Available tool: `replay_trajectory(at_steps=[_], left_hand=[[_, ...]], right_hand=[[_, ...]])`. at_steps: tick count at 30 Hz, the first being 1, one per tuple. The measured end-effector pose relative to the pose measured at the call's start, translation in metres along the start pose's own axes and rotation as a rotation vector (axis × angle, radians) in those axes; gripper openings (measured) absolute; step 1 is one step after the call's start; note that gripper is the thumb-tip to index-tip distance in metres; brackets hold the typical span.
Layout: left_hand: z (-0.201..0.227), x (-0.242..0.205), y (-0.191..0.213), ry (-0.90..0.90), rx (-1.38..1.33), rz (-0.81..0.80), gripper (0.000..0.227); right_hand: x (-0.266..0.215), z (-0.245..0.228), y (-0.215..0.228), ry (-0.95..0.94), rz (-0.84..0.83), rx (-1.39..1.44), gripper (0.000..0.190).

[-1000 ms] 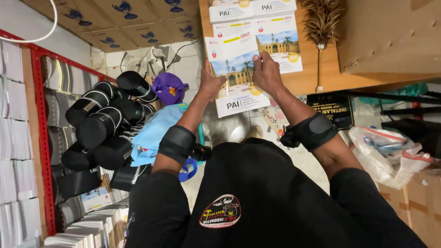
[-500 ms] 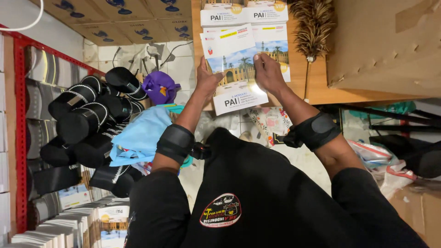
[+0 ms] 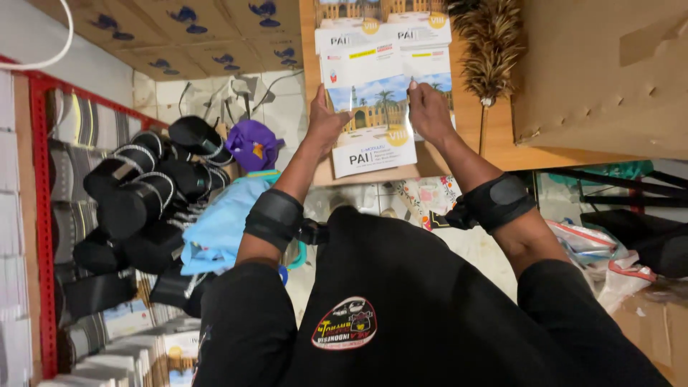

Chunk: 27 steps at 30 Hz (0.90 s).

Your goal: The person is organizing and dusting educational booklets in a storage area.

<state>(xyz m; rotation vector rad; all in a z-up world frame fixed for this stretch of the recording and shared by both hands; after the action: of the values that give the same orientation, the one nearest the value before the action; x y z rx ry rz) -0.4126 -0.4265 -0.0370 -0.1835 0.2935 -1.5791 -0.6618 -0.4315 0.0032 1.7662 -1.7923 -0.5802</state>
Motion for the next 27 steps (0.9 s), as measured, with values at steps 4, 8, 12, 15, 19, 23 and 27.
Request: replay_trajectory(at_steps=[4, 8, 12, 15, 19, 23, 27], left_hand=[[-0.001, 0.017, 0.007, 0.018, 0.051, 0.000, 0.067], [0.010, 0.029, 0.011, 0.032, -0.026, -0.059, 0.065], [0.013, 0.036, 0.020, 0.019, 0.039, -0.063, 0.066], [0.004, 0.042, 0.026, 0.045, 0.092, -0.060, 0.068], [0.006, 0.036, 0.027, 0.055, 0.038, -0.111, 0.070], [0.004, 0.042, 0.032, 0.067, 0.029, -0.072, 0.075], [0.007, 0.043, 0.034, -0.005, 0.054, -0.067, 0.073]], right_hand=[[0.010, 0.019, -0.007, -0.065, 0.020, -0.151, 0.051], [0.014, 0.036, -0.007, -0.136, 0.036, -0.155, 0.047], [0.008, 0.020, 0.004, -0.270, 0.029, -0.247, 0.039], [0.007, 0.052, -0.005, -0.280, 0.132, -0.256, 0.037], [-0.010, 0.077, -0.008, -0.313, 0.148, -0.216, 0.033], [-0.006, 0.139, -0.014, -0.123, 0.261, -0.376, 0.031], [-0.013, 0.132, 0.010, -0.285, 0.251, -0.550, 0.041]])
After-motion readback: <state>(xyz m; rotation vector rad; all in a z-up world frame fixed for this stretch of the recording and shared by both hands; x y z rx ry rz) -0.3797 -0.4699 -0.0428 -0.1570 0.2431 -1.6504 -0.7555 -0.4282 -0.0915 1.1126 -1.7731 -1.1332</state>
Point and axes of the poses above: each hand's wrist, its own x-axis towards the middle knuckle, its own y-axis out of the back of the hand, z = x × y, the point moved 2 cm from there along x, towards the middle knuckle, and after that the axes turned 4 degrees about -x, right-handed, at the moved point
